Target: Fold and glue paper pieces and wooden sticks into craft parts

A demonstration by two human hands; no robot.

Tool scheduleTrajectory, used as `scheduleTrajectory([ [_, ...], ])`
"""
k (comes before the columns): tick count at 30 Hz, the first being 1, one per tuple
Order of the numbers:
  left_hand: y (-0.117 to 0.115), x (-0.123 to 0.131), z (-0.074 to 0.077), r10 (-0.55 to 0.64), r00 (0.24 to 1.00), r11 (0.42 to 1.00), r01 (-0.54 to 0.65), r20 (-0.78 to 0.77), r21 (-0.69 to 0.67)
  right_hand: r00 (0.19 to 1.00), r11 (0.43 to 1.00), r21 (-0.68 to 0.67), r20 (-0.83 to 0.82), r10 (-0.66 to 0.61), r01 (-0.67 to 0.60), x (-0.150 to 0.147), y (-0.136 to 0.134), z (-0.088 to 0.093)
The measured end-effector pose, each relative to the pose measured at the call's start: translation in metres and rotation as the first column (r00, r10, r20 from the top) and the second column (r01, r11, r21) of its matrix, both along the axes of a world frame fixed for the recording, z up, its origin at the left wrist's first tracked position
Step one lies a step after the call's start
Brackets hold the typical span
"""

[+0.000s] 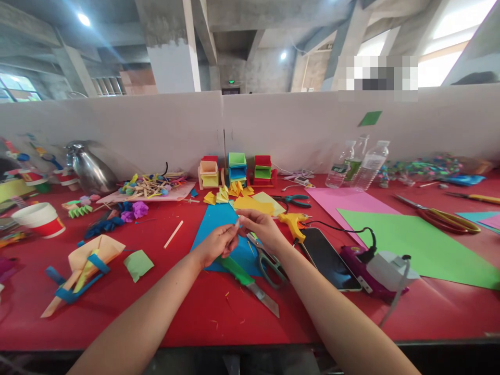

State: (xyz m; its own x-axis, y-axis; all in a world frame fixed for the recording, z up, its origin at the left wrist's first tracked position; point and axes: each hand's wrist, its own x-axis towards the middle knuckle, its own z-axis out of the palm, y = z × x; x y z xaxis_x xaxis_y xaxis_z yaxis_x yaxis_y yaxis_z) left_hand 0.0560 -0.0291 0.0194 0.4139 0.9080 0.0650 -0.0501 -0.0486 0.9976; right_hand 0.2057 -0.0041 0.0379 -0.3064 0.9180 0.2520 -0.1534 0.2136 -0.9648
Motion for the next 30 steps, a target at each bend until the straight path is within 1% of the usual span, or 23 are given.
scheduleTrajectory([
  [3,-0.001,0.001,-0.001,0.036,0.997,0.997,-0.031,-0.068,0.066,1.0,1.0,0.017,0.004,-0.002,0.002,-0.001,0.001,-0.001],
  [7,-0.001,0.007,-0.005,0.152,0.975,0.974,-0.119,-0.163,0.195,0.999,0.999,0.029,0.021,-0.039,0.039,-0.003,0.004,-0.004],
  [9,0.003,0.006,-0.007,0.221,0.949,0.954,-0.163,-0.223,0.252,0.997,0.997,0.028,0.029,-0.066,0.065,-0.004,0.006,-0.007],
  [11,0.01,-0.003,-0.006,0.313,0.903,0.926,-0.221,-0.296,0.306,0.994,0.994,0.021,0.027,-0.107,0.107,-0.004,0.008,-0.009],
  [13,0.022,-0.023,-0.002,0.429,0.82,0.885,-0.298,-0.38,0.357,0.988,0.988,0.006,0.024,-0.151,0.151,-0.001,0.011,-0.009],
  [14,0.027,-0.037,0.0,0.491,0.761,0.859,-0.342,-0.425,0.38,0.985,0.985,-0.002,0.026,-0.17,0.17,0.001,0.012,-0.009],
  [16,0.037,-0.068,0.003,0.571,0.623,0.821,-0.41,-0.535,0.399,0.98,0.98,-0.017,0.038,-0.197,0.198,0.006,0.014,-0.008],
  [17,0.041,-0.083,0.004,0.586,0.551,0.809,-0.436,-0.593,0.394,0.977,0.978,-0.021,0.046,-0.207,0.208,0.008,0.015,-0.008],
  [19,0.046,-0.109,0.004,0.58,0.42,0.796,-0.474,-0.698,0.376,0.973,0.974,-0.025,0.062,-0.221,0.223,0.011,0.016,-0.007],
  [22,0.049,-0.132,0.001,0.54,0.279,0.79,-0.493,-0.794,0.364,0.971,0.974,-0.025,0.089,-0.224,0.227,0.01,0.015,-0.008],
  [26,0.05,-0.144,0.005,0.506,0.137,0.77,-0.517,-0.851,0.375,0.967,0.974,-0.016,0.12,-0.224,0.227,0.008,0.015,-0.009],
  [28,0.049,-0.149,0.007,0.487,0.101,0.769,-0.52,-0.867,0.372,0.964,0.972,-0.006,0.133,-0.231,0.234,0.009,0.015,-0.008],
  [30,0.048,-0.152,0.007,0.464,0.1,0.786,-0.505,-0.88,0.357,0.961,0.972,0.003,0.147,-0.234,0.237,0.011,0.015,-0.008],
])
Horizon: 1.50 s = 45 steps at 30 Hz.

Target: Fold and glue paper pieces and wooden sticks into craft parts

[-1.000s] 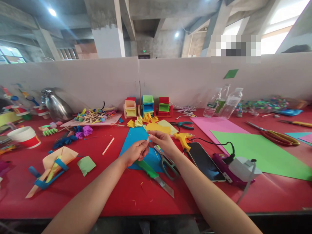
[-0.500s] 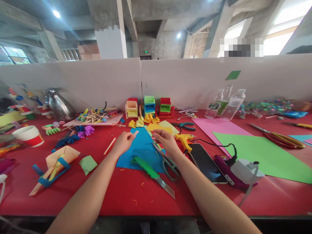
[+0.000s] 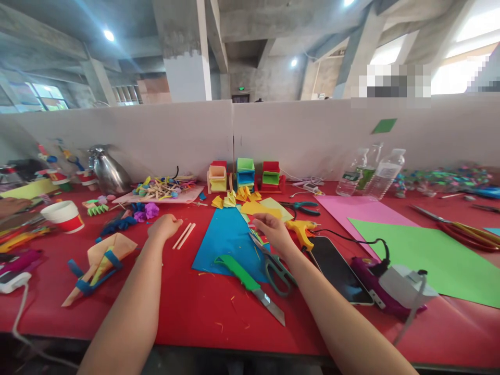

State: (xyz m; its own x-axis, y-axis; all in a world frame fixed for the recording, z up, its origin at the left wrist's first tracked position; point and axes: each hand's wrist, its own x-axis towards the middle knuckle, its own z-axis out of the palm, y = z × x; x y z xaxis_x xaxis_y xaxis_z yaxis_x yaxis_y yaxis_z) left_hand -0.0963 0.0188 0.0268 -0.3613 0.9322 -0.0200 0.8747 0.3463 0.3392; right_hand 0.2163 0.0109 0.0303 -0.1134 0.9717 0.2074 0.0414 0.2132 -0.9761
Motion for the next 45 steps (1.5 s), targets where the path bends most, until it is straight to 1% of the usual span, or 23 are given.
scheduleTrajectory([
  [4,0.003,0.001,-0.008,-0.061,0.998,0.997,0.062,0.019,-0.043,0.999,1.0,0.0,0.036,0.014,-0.014,0.0,0.001,-0.002],
  [7,0.005,0.004,-0.013,-0.052,0.998,0.998,0.054,0.046,-0.043,0.998,1.0,0.0,0.054,0.025,-0.025,-0.002,0.001,-0.003],
  [9,0.005,0.004,-0.013,-0.03,0.997,0.999,0.031,0.076,-0.018,0.998,1.0,0.002,0.058,0.022,-0.022,-0.002,0.001,-0.003],
  [12,0.004,0.0,-0.011,0.015,0.989,0.998,-0.023,0.144,0.054,0.999,1.0,0.019,0.052,-0.01,0.009,0.002,0.002,0.0],
  [15,0.002,-0.002,-0.007,0.048,0.969,0.981,-0.092,0.243,0.172,0.995,0.993,0.062,0.029,-0.1,0.099,0.014,0.006,0.004],
  [17,0.002,0.005,-0.004,0.009,0.94,0.959,-0.105,0.341,0.265,0.984,0.98,0.09,0.008,-0.18,0.178,0.024,0.01,0.007],
  [18,0.002,0.012,-0.004,-0.039,0.916,0.947,-0.094,0.4,0.307,0.976,0.971,0.101,-0.001,-0.217,0.216,0.03,0.012,0.008],
  [20,0.002,0.033,-0.003,-0.171,0.832,0.929,-0.043,0.528,0.369,0.961,0.954,0.119,-0.01,-0.277,0.276,0.039,0.017,0.008],
  [22,0.0,0.059,-0.004,-0.291,0.702,0.919,0.018,0.649,0.394,0.951,0.941,0.142,-0.005,-0.31,0.308,0.045,0.021,0.007],
  [24,-0.006,0.084,-0.005,-0.358,0.554,0.919,0.067,0.751,0.388,0.949,0.936,0.174,0.022,-0.315,0.306,0.046,0.023,0.005],
  [26,-0.014,0.105,-0.005,-0.382,0.396,0.923,0.112,0.835,0.369,0.955,0.939,0.216,0.073,-0.288,0.267,0.041,0.021,0.003],
  [28,-0.022,0.119,-0.004,-0.378,0.243,0.924,0.164,0.893,0.346,0.961,0.944,0.27,0.145,-0.233,0.188,0.029,0.016,0.001],
  [29,-0.026,0.123,-0.003,-0.376,0.183,0.92,0.192,0.909,0.342,0.962,0.943,0.302,0.186,-0.201,0.139,0.021,0.012,0.0],
  [30,-0.028,0.126,-0.002,-0.37,0.119,0.915,0.219,0.921,0.339,0.96,0.938,0.336,0.226,-0.165,0.083,0.013,0.007,-0.001],
  [31,-0.031,0.128,-0.001,-0.355,0.032,0.909,0.246,0.934,0.336,0.955,0.926,0.376,0.263,-0.136,0.028,0.004,0.002,-0.001],
  [32,-0.032,0.129,-0.001,-0.327,-0.076,0.902,0.272,0.942,0.335,0.948,0.91,0.413,0.301,-0.109,-0.027,-0.004,-0.003,-0.002],
  [34,-0.033,0.131,-0.001,-0.237,-0.313,0.886,0.318,0.92,0.337,0.93,0.878,0.466,0.36,-0.076,-0.108,-0.018,-0.012,-0.005],
  [35,-0.033,0.131,-0.001,-0.185,-0.411,0.879,0.338,0.893,0.337,0.921,0.868,0.479,0.382,-0.069,-0.134,-0.022,-0.014,-0.006],
  [36,-0.032,0.131,-0.001,-0.143,-0.476,0.872,0.354,0.868,0.338,0.915,0.862,0.485,0.398,-0.066,-0.149,-0.025,-0.016,-0.007],
  [37,-0.032,0.13,-0.001,-0.123,-0.504,0.866,0.367,0.855,0.341,0.911,0.86,0.486,0.406,-0.068,-0.153,-0.026,-0.016,-0.009],
  [39,-0.03,0.129,-0.002,-0.115,-0.517,0.855,0.384,0.848,0.35,0.911,0.866,0.481,0.404,-0.081,-0.136,-0.024,-0.014,-0.01],
  [42,-0.029,0.125,-0.002,-0.144,-0.489,0.843,0.395,0.86,0.366,0.92,0.875,0.476,0.376,-0.111,-0.089,-0.016,-0.009,-0.009],
  [45,-0.029,0.124,-0.004,-0.152,-0.459,0.827,0.425,0.875,0.367,0.926,0.868,0.492,0.354,-0.128,-0.068,-0.011,-0.008,-0.006],
])
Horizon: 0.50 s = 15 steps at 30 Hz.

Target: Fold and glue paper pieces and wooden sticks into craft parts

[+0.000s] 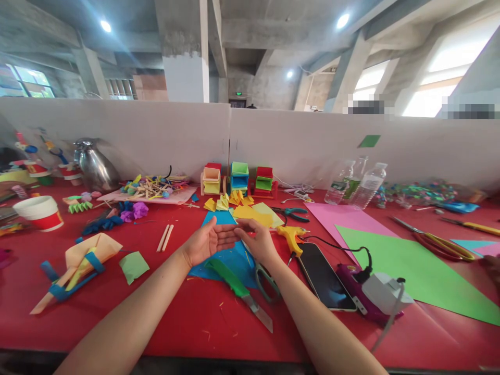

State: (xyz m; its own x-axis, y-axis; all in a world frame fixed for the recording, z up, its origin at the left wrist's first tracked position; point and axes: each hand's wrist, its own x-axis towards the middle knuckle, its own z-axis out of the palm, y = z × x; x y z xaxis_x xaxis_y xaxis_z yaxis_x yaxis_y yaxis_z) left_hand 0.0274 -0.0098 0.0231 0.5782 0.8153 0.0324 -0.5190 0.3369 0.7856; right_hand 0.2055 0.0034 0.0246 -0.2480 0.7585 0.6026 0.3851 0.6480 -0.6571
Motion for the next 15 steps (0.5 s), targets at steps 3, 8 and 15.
scheduleTrajectory([
  [3,0.0,0.0,-0.002,-0.048,0.999,0.999,0.048,-0.018,0.007,1.0,0.999,0.032,0.005,0.015,-0.015,0.0,-0.003,0.004],
  [8,-0.004,0.003,0.0,-0.086,0.996,0.996,0.086,0.025,0.003,1.0,0.994,0.113,0.016,-0.006,0.004,-0.004,-0.01,0.011],
  [15,-0.01,0.007,0.007,-0.049,0.997,0.999,0.049,0.059,0.009,0.998,0.977,0.205,0.018,-0.064,0.059,-0.005,-0.015,0.014],
])
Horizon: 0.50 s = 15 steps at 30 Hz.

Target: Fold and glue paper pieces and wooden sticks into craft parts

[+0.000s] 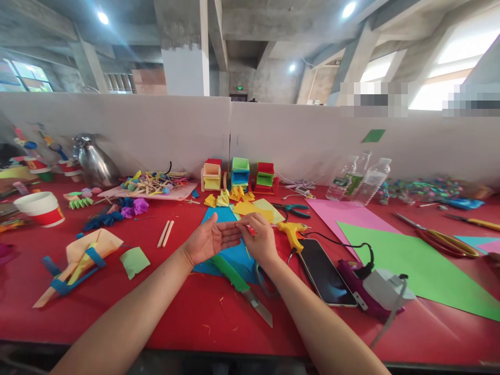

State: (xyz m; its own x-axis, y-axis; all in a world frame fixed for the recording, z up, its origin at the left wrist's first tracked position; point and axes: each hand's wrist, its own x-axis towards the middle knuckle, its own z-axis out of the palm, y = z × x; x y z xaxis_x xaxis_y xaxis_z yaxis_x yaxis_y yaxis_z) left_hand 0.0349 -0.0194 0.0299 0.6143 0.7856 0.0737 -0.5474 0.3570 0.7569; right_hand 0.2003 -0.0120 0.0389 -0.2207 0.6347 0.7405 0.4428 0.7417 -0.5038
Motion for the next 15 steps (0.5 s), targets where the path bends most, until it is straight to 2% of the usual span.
scheduleTrajectory([
  [4,0.001,-0.003,0.002,0.029,0.997,1.0,-0.029,-0.067,0.005,0.999,1.0,-0.002,0.024,-0.026,0.026,-0.002,-0.003,0.001],
  [7,0.005,-0.008,0.003,0.17,0.973,0.985,-0.17,-0.154,0.015,0.996,0.997,-0.039,0.053,-0.066,0.068,-0.001,-0.004,0.003],
  [9,0.01,-0.013,0.003,0.346,0.91,0.937,-0.345,-0.228,0.044,0.991,0.991,-0.08,0.095,-0.095,0.103,0.002,-0.002,0.004],
  [11,0.017,-0.019,0.0,0.494,0.82,0.866,-0.493,-0.288,0.082,0.98,0.982,-0.127,0.158,-0.123,0.143,0.004,0.0,0.005],
  [13,0.024,-0.024,-0.004,0.58,0.749,0.809,-0.577,-0.321,0.114,0.96,0.966,-0.167,0.228,-0.16,0.2,0.008,0.004,0.007],
  [15,0.029,-0.028,-0.007,0.622,0.704,0.775,-0.616,-0.342,0.143,0.932,0.94,-0.196,0.289,-0.218,0.28,0.014,0.008,0.009],
])
